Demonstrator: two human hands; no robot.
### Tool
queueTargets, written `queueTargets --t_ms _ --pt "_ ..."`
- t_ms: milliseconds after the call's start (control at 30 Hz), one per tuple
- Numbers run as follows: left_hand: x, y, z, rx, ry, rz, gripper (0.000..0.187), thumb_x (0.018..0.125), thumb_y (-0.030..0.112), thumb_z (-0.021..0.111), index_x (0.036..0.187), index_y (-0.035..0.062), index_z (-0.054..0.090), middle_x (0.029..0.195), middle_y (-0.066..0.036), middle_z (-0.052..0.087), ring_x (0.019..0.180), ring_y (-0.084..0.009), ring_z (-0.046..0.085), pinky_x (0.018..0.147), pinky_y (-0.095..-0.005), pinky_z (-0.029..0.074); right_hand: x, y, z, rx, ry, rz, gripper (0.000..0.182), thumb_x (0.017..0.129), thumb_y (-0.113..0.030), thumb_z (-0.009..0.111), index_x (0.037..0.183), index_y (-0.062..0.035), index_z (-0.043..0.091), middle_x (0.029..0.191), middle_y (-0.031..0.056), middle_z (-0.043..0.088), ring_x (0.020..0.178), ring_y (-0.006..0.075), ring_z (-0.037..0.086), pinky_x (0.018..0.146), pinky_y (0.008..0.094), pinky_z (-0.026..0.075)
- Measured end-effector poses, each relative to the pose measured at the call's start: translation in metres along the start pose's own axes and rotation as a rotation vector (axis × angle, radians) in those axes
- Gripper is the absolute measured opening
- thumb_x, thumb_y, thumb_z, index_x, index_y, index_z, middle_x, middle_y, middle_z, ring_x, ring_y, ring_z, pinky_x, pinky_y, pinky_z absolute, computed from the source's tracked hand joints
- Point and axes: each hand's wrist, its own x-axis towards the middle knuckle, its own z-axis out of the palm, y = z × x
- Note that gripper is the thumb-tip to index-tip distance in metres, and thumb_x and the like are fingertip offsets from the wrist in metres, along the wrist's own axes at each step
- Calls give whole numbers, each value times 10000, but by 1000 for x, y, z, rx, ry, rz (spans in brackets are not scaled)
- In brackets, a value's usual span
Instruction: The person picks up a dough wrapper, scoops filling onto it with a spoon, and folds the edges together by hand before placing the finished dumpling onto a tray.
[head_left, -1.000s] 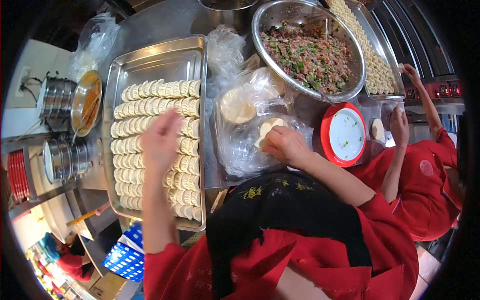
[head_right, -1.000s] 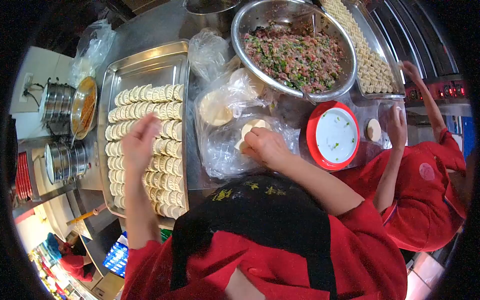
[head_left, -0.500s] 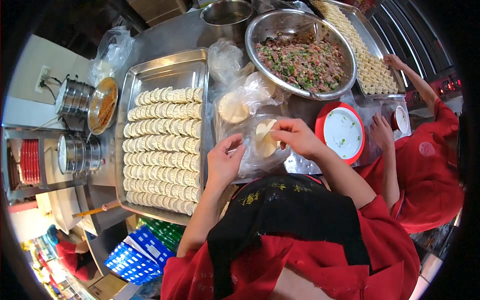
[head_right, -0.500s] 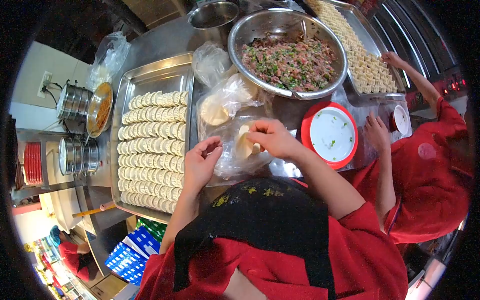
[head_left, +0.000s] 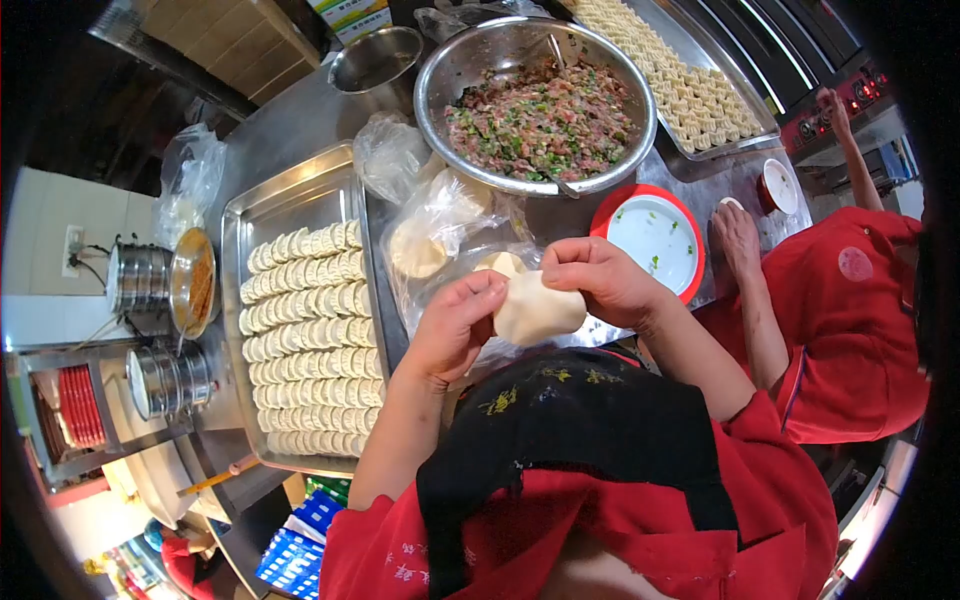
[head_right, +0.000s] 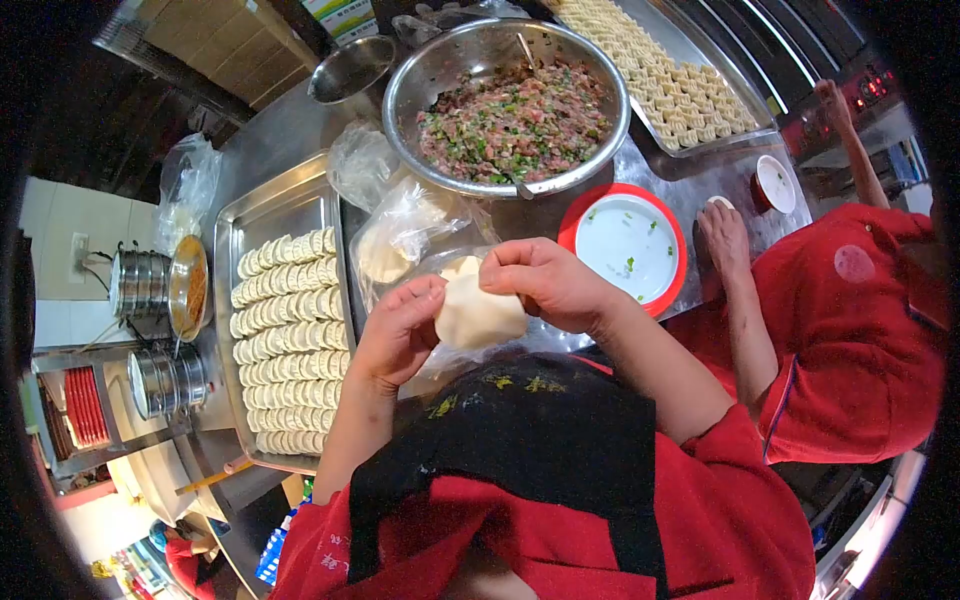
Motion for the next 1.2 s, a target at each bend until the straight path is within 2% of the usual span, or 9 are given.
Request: queueTargets --t_ms 167,267,300,433,500,633,800,1067,1200 --pt "5 3 8 -381 -23 -78 188 917 132 573 1050 0 576 974 -63 627 845 -143 626 777 -276 511 -4 -23 15 -277 59 -39 109 851 -134 661 889 -33 663 750 -22 616 657 52 554 561 208 427" --pt "5 1 9 -93 -173 -146 266 847 94 661 1078 -17 591 998 -72 639 874 -139 630 768 -276 514 -4 -31 21 -568 -23 -148 139 840 -133 669 894 -6 679 761 16 643 675 87 577 600 264 472" --pt "6 4 10 -93 -180 -143 266 847 94 661 1078 -17 591 998 -72 639 874 -139 630 768 -276 514 1 -29 19 -813 -65 -360 153 817 -148 682 891 -14 688 776 90 662 682 176 620 635 322 492" --pt "12 5 5 220 -175 -318 340 804 93 716 1116 -6 626 1007 -68 661 897 -123 629 789 -259 503 5 -38 23 -1064 -107 -418 158 764 -173 705 861 -51 679 795 136 637 725 325 613 636 370 486" --pt "15 4 5 206 -135 -282 295 842 89 677 1118 -1 624 995 -50 662 870 -114 630 786 -253 498 7 -44 20 -1404 300 -673 169 743 -177 712 855 -67 653 827 110 593 772 307 600 636 395 485" --pt "22 -5 1 -57 155 -105 268 905 147 631 1133 8 608 996 -38 660 886 -121 632 778 -248 497 25 -60 -26 -1874 399 -591 279 710 -165 732 943 -59 623 899 96 573 840 296 587 653 397 495" --pt "35 1 2 -255 289 -85 351 955 94 519 1277 -32 461 1238 -137 564 1114 -245 578 959 -386 479 44 -80 -56 -1876 429 -346 126 700 -76 636 821 -42 648 804 162 633 767 353 649 661 444 520" --pt "62 -7 4 -198 222 -186 388 954 48 493 1333 38 414 1253 -100 550 1119 -223 571 934 -370 491 59 -117 -70 -1861 200 -166 65 708 -89 617 738 -34 633 766 168 651 730 367 644 632 463 506" --pt "71 -17 -2 -166 178 -184 471 939 1 479 1382 101 353 1284 -68 516 1157 -201 533 949 -361 466 50 -110 -84 -1827 357 -257 68 737 -85 594 708 -30 565 696 159 595 675 375 606 598 468 476"
